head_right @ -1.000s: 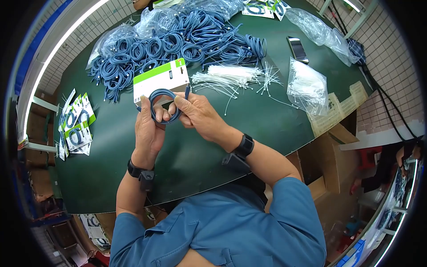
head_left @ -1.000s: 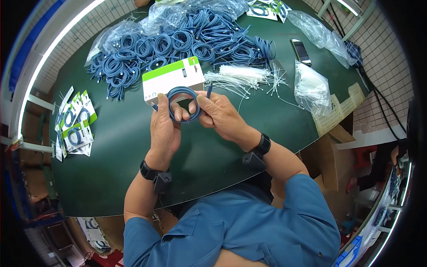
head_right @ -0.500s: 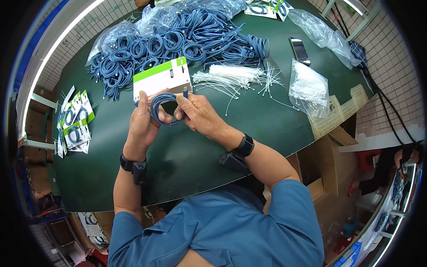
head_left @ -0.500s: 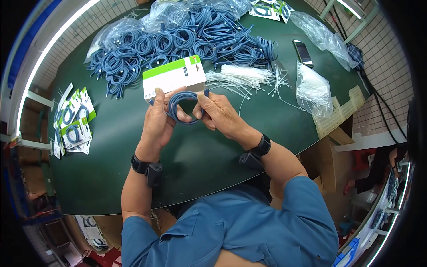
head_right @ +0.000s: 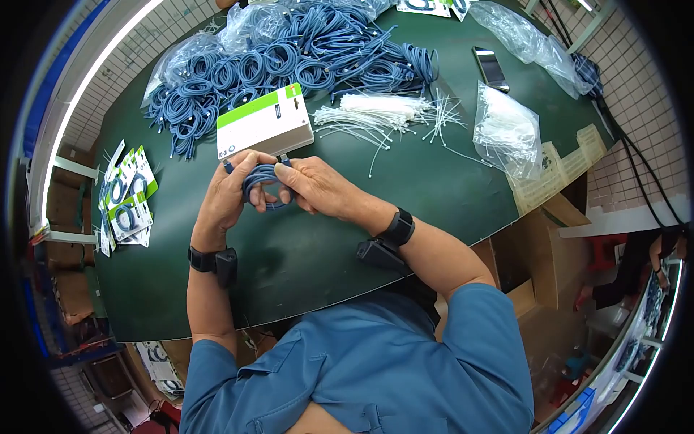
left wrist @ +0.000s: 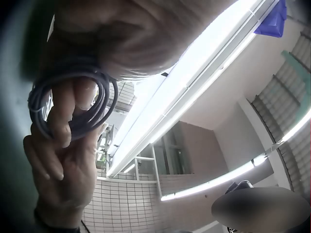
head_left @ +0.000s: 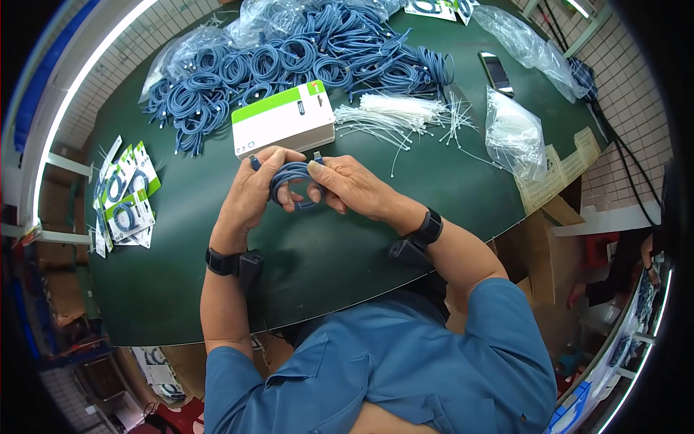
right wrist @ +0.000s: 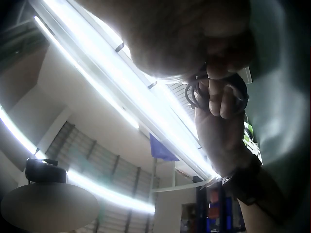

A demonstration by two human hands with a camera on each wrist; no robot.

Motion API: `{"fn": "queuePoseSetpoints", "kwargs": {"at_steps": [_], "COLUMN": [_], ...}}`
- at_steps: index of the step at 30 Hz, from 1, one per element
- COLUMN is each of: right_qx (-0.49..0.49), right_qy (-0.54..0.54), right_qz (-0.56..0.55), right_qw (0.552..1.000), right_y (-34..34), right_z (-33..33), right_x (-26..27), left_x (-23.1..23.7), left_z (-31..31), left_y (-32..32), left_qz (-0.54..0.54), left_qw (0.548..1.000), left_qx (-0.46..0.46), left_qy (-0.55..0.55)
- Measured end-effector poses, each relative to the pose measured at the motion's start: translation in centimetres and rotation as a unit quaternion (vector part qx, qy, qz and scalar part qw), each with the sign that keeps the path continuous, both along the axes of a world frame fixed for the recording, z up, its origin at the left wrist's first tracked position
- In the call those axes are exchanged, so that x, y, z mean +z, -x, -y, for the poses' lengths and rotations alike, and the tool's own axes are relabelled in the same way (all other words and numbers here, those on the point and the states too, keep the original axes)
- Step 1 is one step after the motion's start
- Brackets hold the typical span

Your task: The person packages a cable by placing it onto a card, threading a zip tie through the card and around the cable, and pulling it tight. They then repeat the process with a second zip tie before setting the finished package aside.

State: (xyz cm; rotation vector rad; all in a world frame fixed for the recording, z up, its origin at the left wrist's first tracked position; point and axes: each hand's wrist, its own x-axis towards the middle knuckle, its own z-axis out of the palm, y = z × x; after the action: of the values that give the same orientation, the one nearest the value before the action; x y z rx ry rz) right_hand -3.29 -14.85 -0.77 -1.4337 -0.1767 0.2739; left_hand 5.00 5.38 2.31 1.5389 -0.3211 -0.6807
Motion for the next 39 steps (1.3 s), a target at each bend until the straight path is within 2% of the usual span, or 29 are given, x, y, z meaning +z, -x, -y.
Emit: {"fn": "queuePoseSetpoints", "kwargs": {"at_steps": [3, 11, 14, 19, 22, 23, 26, 29, 30, 31, 34, 39], "right_qx": [-0.012, -0.047, -0.043, 0.008, 0.051, 0.078, 0.132, 0.223, 0.223, 0.229, 0.239, 0.209], "right_qy": [0.003, 0.006, 0.035, 0.056, 0.046, 0.060, 0.084, 0.146, 0.141, 0.149, 0.164, 0.170], "right_qz": [-0.009, 0.027, 0.046, -0.020, -0.075, -0.068, -0.060, -0.069, -0.072, -0.072, -0.069, -0.066], "right_qw": [1.000, 0.999, 0.997, 0.998, 0.995, 0.993, 0.986, 0.962, 0.962, 0.959, 0.955, 0.961], "right_y": [-0.1, 1.1, 1.0, -0.4, -0.7, -0.7, -0.6, -0.8, -0.7, -0.6, -0.3, -1.1], "right_z": [-0.2, -2.5, -3.0, -0.5, 0.0, 0.1, 0.2, 0.7, 0.7, 0.6, 0.2, 0.0], "right_x": [-0.3, 0.2, 0.0, -0.9, -1.1, -1.1, -0.7, 0.1, 0.1, 0.0, -0.3, -0.1], "left_x": [0.0, -3.4, -3.1, -1.7, -2.2, -2.5, -3.7, -3.9, -3.8, -3.5, -2.2, -1.2], "left_z": [0.0, -0.4, -1.6, -0.5, -1.0, -0.9, -0.5, -0.3, -0.3, -0.4, -0.8, -1.2], "left_y": [0.3, 1.6, 1.5, 3.3, 3.1, 3.2, 3.6, 4.1, 4.1, 3.9, 3.3, 2.8], "left_qz": [0.024, 0.027, -0.072, -0.049, 0.063, 0.058, 0.201, 0.235, 0.256, 0.254, 0.036, 0.070], "left_qw": [1.000, 0.989, 0.981, 0.989, 0.998, 0.998, 0.974, 0.964, 0.958, 0.958, 0.973, 0.977], "left_qx": [-0.010, 0.134, 0.096, 0.096, 0.025, 0.025, 0.028, 0.016, 0.010, 0.007, -0.129, -0.148], "left_qy": [0.008, 0.056, 0.152, 0.102, 0.002, 0.001, -0.104, -0.121, -0.129, -0.133, -0.188, -0.139]}}
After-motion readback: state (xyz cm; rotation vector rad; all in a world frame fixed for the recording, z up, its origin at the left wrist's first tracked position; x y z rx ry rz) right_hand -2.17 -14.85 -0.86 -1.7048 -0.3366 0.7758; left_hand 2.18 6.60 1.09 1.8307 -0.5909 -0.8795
